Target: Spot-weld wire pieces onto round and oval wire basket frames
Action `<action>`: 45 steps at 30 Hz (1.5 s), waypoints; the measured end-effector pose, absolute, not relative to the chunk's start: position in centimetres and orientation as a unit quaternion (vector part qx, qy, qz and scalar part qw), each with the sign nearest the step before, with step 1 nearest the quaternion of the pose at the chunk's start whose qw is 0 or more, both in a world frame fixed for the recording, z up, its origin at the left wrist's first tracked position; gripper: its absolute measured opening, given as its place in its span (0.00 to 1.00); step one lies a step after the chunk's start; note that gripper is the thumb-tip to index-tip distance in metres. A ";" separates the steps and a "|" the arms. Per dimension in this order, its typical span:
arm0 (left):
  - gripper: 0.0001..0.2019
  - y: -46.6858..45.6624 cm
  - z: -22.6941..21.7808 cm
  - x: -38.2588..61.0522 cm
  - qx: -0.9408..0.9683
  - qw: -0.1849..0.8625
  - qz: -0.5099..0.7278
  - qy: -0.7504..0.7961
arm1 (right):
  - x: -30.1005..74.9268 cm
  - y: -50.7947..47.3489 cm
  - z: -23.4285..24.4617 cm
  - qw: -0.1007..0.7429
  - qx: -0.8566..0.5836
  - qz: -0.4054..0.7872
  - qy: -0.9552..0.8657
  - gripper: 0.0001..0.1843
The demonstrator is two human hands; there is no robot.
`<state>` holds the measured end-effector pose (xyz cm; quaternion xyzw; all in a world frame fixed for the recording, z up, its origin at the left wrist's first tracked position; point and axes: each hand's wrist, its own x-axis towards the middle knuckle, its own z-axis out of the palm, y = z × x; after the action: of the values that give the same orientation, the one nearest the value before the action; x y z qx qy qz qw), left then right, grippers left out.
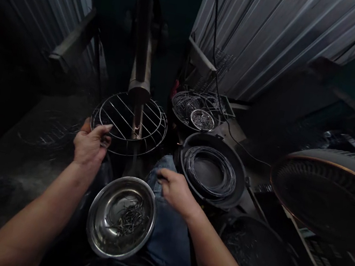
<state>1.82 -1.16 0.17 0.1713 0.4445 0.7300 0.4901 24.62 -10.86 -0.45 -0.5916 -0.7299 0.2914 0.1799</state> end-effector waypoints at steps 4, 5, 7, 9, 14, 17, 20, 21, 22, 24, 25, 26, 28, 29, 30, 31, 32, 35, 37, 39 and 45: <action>0.22 -1.4 0.4 2.6 0.170 0.479 0.741 0.439 | 20.1 -7.6 1.9 0.309 -0.559 0.225 -0.736 0.09; 0.22 -1.5 0.6 2.7 0.168 0.475 0.744 0.439 | 18.9 -6.9 2.0 0.315 -0.570 0.195 -0.733 0.10; 0.22 -1.7 0.9 2.9 0.155 0.472 0.747 0.441 | 17.0 -5.8 1.5 0.335 -0.597 0.154 -0.712 0.11; 0.22 -1.7 1.1 2.8 0.142 0.473 0.748 0.444 | 15.9 -5.2 0.4 0.384 -0.612 0.154 -0.674 0.11; 0.24 -1.0 0.8 2.4 0.135 0.476 0.751 0.436 | 15.3 -5.0 -2.7 0.518 -0.590 0.263 -0.561 0.10; 0.23 -0.6 0.4 2.2 0.140 0.489 0.747 0.428 | 15.2 -5.0 -3.3 0.541 -0.583 0.305 -0.524 0.11; 0.23 -0.6 0.4 1.9 0.137 0.495 0.745 0.425 | 14.7 -5.0 -3.1 0.565 -0.568 0.339 -0.494 0.10; 0.23 -0.6 0.5 1.9 0.134 0.495 0.746 0.425 | 14.5 -5.0 -2.9 0.574 -0.562 0.349 -0.483 0.10; 0.23 -0.7 0.6 1.8 0.133 0.495 0.747 0.423 | 14.4 -5.1 -2.8 0.582 -0.556 0.356 -0.474 0.10; 0.22 -0.7 0.7 1.6 0.138 0.496 0.748 0.418 | 14.1 -5.1 -2.6 0.592 -0.551 0.362 -0.463 0.09; 0.22 -0.7 0.7 1.6 0.141 0.496 0.749 0.417 | 14.0 -5.1 -2.5 0.595 -0.550 0.362 -0.460 0.09; 0.22 -0.6 0.7 1.6 0.142 0.496 0.748 0.417 | 14.0 -5.1 -2.5 0.598 -0.550 0.361 -0.458 0.09; 0.22 -0.2 0.7 1.6 0.138 0.497 0.746 0.421 | 14.0 -4.8 -2.5 0.601 -0.551 0.359 -0.454 0.09; 0.22 0.0 0.6 1.7 0.134 0.497 0.746 0.422 | 14.1 -4.6 -2.5 0.602 -0.552 0.357 -0.453 0.09; 0.23 0.2 0.6 1.7 0.128 0.499 0.746 0.423 | 14.1 -4.4 -2.5 0.602 -0.553 0.356 -0.452 0.09; 0.23 0.5 0.6 1.8 0.123 0.500 0.745 0.424 | 14.1 -4.2 -2.5 0.602 -0.555 0.355 -0.452 0.09; 0.24 0.7 0.5 1.8 0.118 0.500 0.745 0.426 | 14.1 -4.0 -2.5 0.600 -0.556 0.355 -0.452 0.09; 0.25 1.2 0.5 1.8 0.109 0.503 0.742 0.430 | 14.1 -3.6 -2.3 0.597 -0.561 0.357 -0.450 0.10; 0.25 1.5 0.5 1.8 0.103 0.505 0.739 0.433 | 14.1 -3.4 -2.1 0.596 -0.563 0.358 -0.447 0.10; 0.25 1.7 0.5 1.8 0.100 0.506 0.736 0.439 | 14.0 -3.2 -2.0 0.596 -0.564 0.358 -0.445 0.10; 0.27 2.0 0.7 2.0 0.095 0.501 0.733 0.450 | 14.1 -2.9 -1.6 0.599 -0.561 0.362 -0.442 0.09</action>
<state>2.00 1.96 0.73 0.0949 0.4503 0.7327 0.5013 14.06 -2.92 -1.58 -0.5614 -0.4419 0.3620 0.5987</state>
